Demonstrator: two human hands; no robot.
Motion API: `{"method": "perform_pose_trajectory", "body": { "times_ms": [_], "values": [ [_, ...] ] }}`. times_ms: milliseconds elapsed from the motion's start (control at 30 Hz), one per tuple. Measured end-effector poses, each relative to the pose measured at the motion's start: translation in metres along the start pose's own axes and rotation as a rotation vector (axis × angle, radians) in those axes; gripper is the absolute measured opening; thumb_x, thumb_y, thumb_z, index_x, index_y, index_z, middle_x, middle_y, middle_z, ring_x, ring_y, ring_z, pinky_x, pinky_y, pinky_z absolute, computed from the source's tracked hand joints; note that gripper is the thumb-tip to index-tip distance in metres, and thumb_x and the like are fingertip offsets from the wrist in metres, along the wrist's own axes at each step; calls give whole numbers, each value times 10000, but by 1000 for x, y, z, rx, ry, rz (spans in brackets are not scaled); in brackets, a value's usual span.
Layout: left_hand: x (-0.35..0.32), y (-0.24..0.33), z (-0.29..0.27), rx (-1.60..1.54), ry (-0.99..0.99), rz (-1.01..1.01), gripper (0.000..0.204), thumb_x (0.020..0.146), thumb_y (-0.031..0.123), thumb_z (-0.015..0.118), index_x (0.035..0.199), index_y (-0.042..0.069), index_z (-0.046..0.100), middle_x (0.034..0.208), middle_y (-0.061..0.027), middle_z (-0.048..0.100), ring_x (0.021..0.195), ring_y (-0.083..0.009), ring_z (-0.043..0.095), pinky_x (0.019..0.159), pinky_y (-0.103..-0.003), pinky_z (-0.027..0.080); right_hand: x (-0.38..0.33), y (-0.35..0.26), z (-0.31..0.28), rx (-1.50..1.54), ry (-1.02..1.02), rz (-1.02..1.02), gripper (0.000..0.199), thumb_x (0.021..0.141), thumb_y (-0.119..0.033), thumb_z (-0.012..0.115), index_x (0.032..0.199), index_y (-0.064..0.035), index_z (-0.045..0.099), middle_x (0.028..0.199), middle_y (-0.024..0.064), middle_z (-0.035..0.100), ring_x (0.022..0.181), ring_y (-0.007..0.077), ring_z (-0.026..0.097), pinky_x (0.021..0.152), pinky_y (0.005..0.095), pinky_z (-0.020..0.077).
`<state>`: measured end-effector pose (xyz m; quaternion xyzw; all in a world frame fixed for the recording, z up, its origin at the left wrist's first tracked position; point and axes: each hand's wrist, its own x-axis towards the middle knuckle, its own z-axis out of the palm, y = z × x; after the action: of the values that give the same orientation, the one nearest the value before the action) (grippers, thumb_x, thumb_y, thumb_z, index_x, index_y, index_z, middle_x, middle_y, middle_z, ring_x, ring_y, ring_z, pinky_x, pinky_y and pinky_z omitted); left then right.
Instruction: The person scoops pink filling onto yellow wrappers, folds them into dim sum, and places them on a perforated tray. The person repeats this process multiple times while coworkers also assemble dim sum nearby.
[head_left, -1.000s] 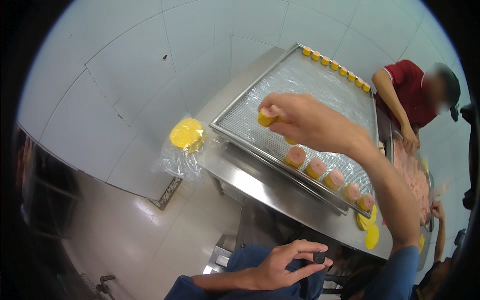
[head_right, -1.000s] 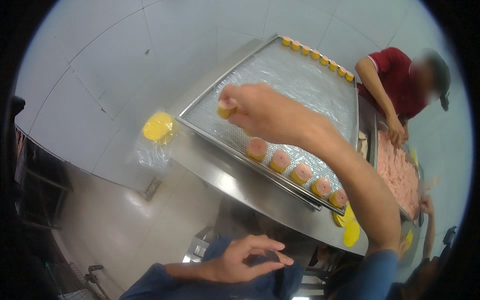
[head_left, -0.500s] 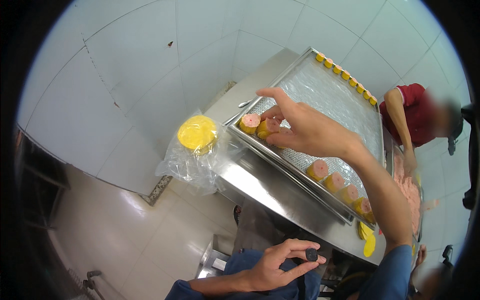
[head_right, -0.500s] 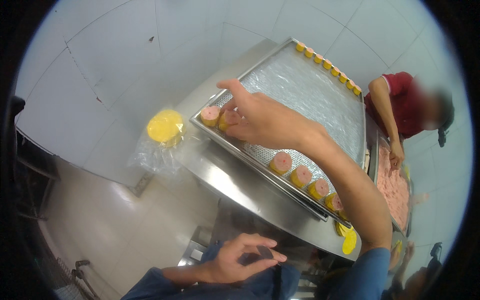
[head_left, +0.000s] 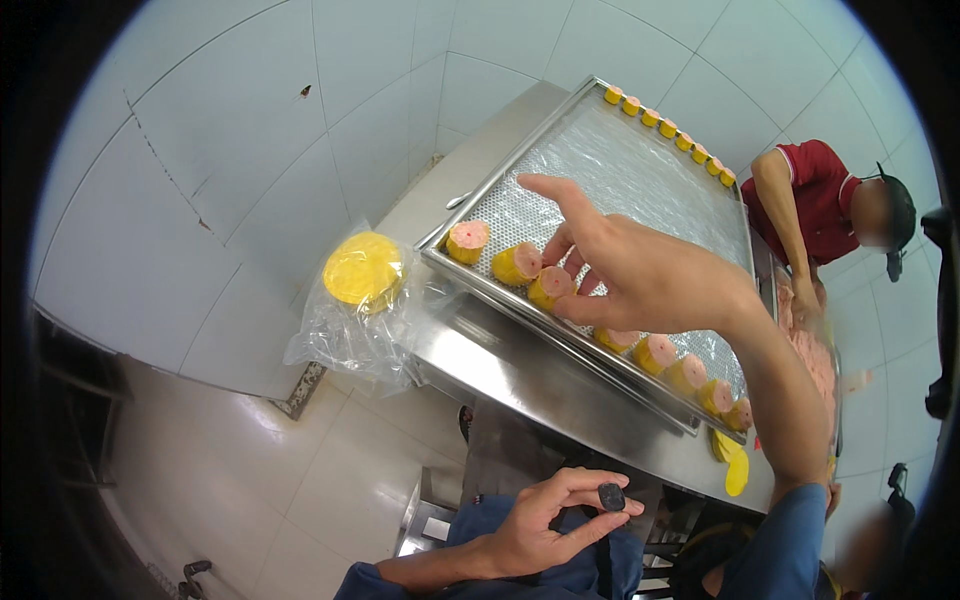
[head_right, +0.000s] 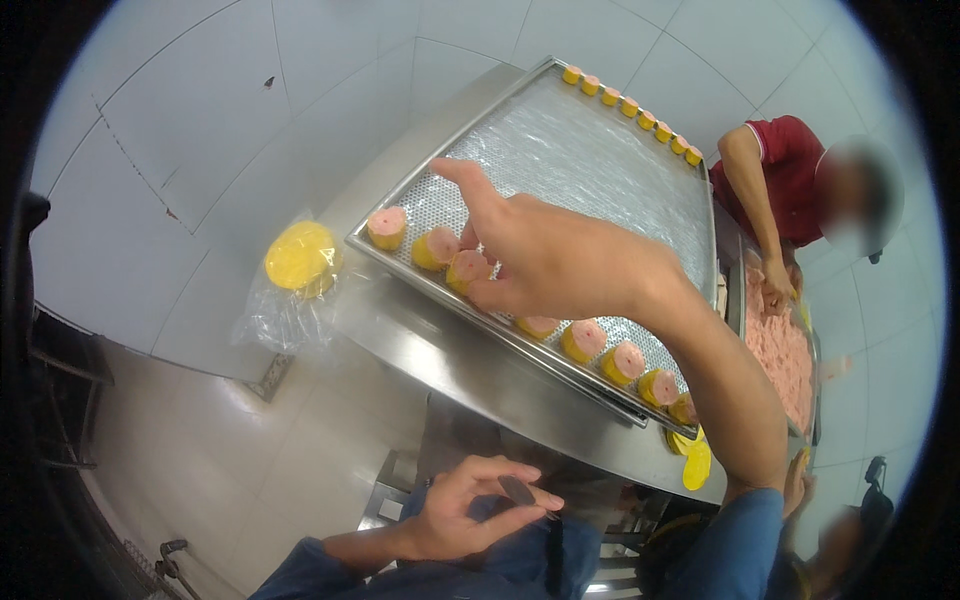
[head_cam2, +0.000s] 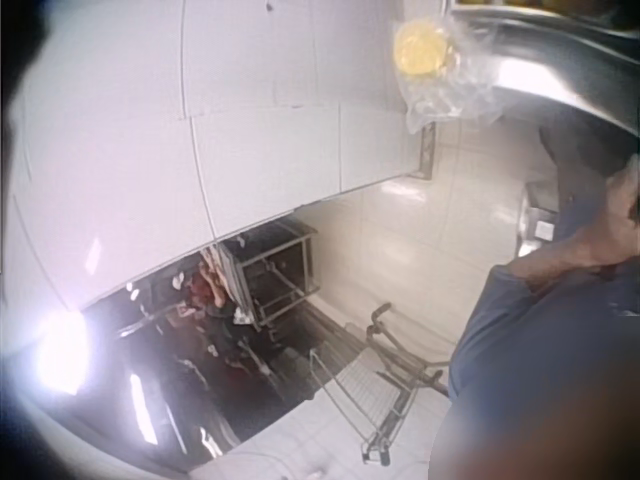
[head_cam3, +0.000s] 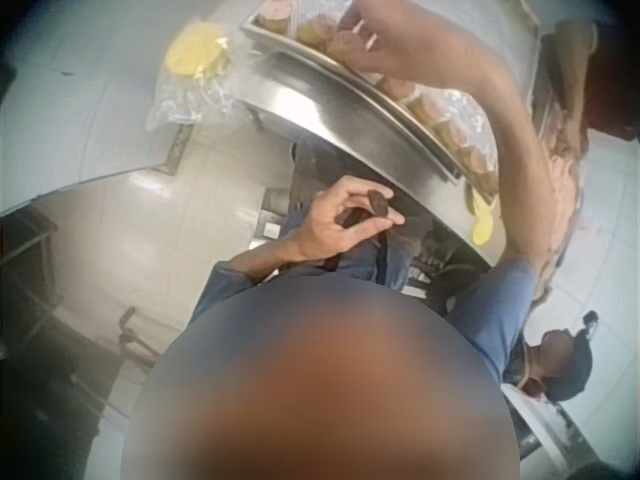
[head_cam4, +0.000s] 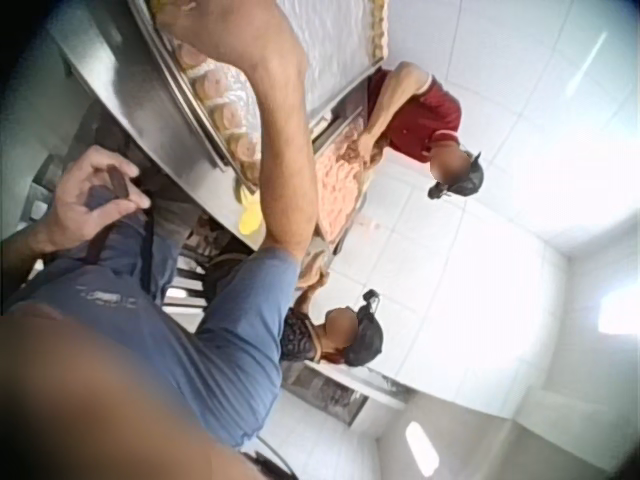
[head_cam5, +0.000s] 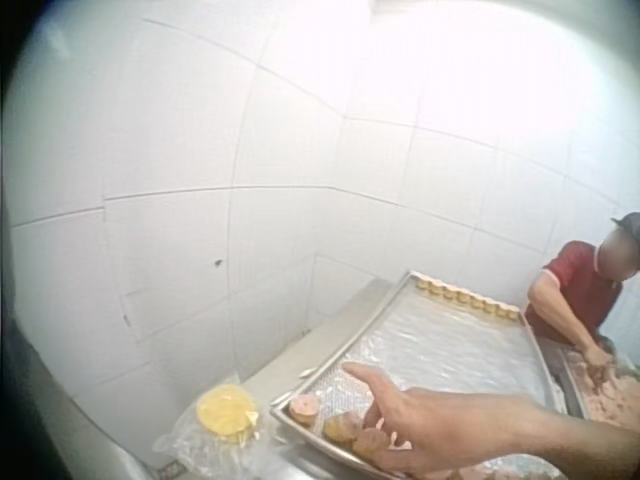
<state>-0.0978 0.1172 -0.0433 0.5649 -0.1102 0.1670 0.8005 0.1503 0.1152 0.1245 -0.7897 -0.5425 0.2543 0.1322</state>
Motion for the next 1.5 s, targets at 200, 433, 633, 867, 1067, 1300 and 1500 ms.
{"method": "perform_pose_trajectory", "body": {
  "times_ms": [200, 433, 633, 867, 1067, 1300, 1500],
  "values": [
    [2, 0, 2, -9, -6, -13, 449, 974, -38, 780, 1338, -18, 519, 1113, -202, 819, 1104, -241, 795, 992, -336, 595, -1, 3, 8, 22, 64, -59, 897, 959, -34, 718, 1660, -84, 160, 1305, 277, 691, 1124, 361, 745, 953, 428, 645],
    [2, 1, 4, 4, -12, -12, 439, 973, -36, 783, 1329, -23, 528, 1109, -197, 820, 1104, -232, 793, 989, -332, 596, 1, 4, 10, 70, 131, -17, 766, 997, -93, 668, 1630, -12, 243, 1234, 262, 723, 1110, 338, 745, 936, 413, 633],
    [2, 0, 7, 13, -37, -7, 429, 976, -38, 778, 1326, -27, 530, 1111, -190, 821, 1109, -226, 789, 998, -335, 593, 31, 1, 25, 161, 213, -125, 712, 963, -133, 671, 1539, 127, 344, 995, 214, 775, 884, 347, 775, 799, 426, 613],
    [0, -2, 6, -77, -18, -8, 391, 1007, -77, 707, 1367, -69, 554, 1252, -174, 712, 1178, -276, 763, 996, -345, 641, 31, -2, 18, 77, 140, -111, 757, 914, -62, 667, 1574, 78, 326, 1009, 184, 734, 905, 304, 744, 874, 398, 606],
    [1, -3, 5, -74, -29, -6, 386, 1008, -72, 710, 1362, -72, 556, 1235, -171, 718, 1167, -267, 767, 974, -329, 641, 18, -4, 20, 46, 157, -42, 808, 919, -73, 674, 1608, 38, 267, 1097, 196, 738, 990, 325, 754, 920, 421, 617],
    [2, -2, 4, -30, -17, -60, 397, 988, -36, 759, 1329, -34, 555, 1163, -172, 789, 1131, -233, 782, 985, -321, 610, -8, -5, 2, 23, 87, 79, 780, 968, -124, 691, 1611, -13, 265, 1160, 218, 741, 1037, 326, 769, 898, 421, 628],
    [3, -2, 4, -19, -33, -94, 405, 984, -8, 781, 1321, -11, 557, 1142, -163, 822, 1115, -216, 788, 992, -329, 599, -26, -3, 2, -96, 59, 72, 674, 925, -142, 659, 1539, 3, 423, 1173, 271, 755, 1003, 392, 764, 870, 467, 603]
  ]
}}
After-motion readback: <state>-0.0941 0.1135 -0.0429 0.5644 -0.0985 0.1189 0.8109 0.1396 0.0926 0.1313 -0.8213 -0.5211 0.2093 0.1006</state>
